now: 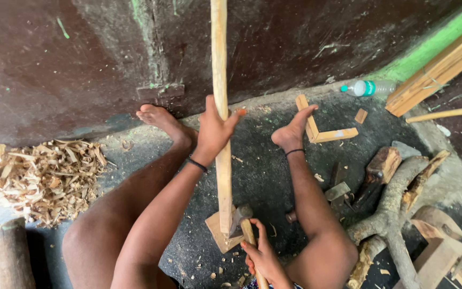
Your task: The person sits on the floor and uses a hammer to strike a wooden chisel, carving a long wooden stick that is held vertically against a wall. Wood shavings accumulate on the floor as the person repeatedly strikes the chisel to shape the wood.
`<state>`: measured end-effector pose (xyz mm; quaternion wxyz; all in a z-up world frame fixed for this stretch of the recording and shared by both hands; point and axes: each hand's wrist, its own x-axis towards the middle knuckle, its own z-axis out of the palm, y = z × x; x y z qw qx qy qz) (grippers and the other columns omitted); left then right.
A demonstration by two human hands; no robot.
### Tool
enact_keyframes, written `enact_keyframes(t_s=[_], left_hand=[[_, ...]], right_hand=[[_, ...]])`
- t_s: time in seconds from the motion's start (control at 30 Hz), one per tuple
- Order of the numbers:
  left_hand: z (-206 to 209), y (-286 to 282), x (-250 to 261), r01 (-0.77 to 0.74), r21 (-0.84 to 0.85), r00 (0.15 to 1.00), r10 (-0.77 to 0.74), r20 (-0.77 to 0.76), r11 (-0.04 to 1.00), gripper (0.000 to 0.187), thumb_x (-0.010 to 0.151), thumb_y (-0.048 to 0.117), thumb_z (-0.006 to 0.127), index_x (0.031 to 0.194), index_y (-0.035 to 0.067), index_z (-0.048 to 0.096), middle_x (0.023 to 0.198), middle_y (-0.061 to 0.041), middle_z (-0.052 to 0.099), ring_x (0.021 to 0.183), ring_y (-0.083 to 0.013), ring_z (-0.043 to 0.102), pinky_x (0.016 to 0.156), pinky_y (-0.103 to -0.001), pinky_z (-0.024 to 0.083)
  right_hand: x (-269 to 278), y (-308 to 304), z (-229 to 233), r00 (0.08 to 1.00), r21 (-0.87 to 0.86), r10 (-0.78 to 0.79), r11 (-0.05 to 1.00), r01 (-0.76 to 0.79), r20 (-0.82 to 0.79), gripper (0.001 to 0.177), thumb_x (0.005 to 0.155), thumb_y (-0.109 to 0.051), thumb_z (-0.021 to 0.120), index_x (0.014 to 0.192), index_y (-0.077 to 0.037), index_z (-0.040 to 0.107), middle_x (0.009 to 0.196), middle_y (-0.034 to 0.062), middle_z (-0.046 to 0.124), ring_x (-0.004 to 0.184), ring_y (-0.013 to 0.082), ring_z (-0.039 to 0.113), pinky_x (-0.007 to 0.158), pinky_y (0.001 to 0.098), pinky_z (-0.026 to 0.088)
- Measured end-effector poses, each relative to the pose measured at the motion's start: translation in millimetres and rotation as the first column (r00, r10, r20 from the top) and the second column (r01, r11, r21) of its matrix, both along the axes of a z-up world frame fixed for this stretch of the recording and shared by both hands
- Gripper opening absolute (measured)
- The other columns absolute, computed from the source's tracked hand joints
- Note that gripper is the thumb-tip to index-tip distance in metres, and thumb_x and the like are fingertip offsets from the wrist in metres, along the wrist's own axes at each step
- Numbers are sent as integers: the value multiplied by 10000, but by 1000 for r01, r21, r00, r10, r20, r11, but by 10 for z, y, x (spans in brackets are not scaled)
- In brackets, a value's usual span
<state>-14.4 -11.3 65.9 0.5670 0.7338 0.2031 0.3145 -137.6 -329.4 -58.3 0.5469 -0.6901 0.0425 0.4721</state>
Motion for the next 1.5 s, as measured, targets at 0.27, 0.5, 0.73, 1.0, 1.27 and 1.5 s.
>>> enact_keyframes(t_s=[0.27,0.5,0.73,1.0,1.27,1.5], left_hand=[[-530,294,120,473,-46,876,-476,-80,880,463,970,214,688,1319,21,452,818,-75,692,573,-136,670,522,-324,558],[-233,-86,25,646,-260,762,-623,176,717,492,955,147,662,1403,116,461,801,-36,655,511,-108,586,446,-282,506],[108,426,-8,672,-462,730,-414,544,578,232,1022,60,641,988,100,415,672,-32,478,450,-98,449,400,-269,396],[-88,57,22,672,-455,738,-485,469,584,207,967,38,644,1004,87,446,672,-36,524,448,-100,491,392,-276,413],[-430,191,163,540,-498,834,-350,428,679,185,939,22,606,1004,91,447,642,-30,501,428,-104,475,377,-287,426],[-471,221,225,540,-481,833,-356,424,691,191,900,-28,579,964,73,430,629,-44,504,398,-122,477,361,-308,434]], right_hand=[[21,-100,375,998,2,33,999,-33,48,662,956,-76,596,1487,-345,307,845,47,552,451,95,466,349,263,394],[389,-5,1053,938,109,-106,991,74,331,669,926,-46,569,1482,-236,249,969,74,609,464,91,506,341,256,417],[260,-557,521,961,158,-195,974,165,197,794,877,-63,583,1532,-307,206,827,118,600,309,154,465,271,313,393],[64,-804,-495,915,117,-23,993,-26,403,858,860,-22,645,1529,-285,176,717,112,701,390,140,582,374,294,493],[112,-285,746,968,94,-105,992,85,228,758,914,-19,559,1537,-291,222,923,108,593,414,132,489,324,293,428],[500,97,1392,925,253,-132,967,40,357,794,886,15,533,1542,-267,185,938,160,549,420,147,483,316,304,437]])
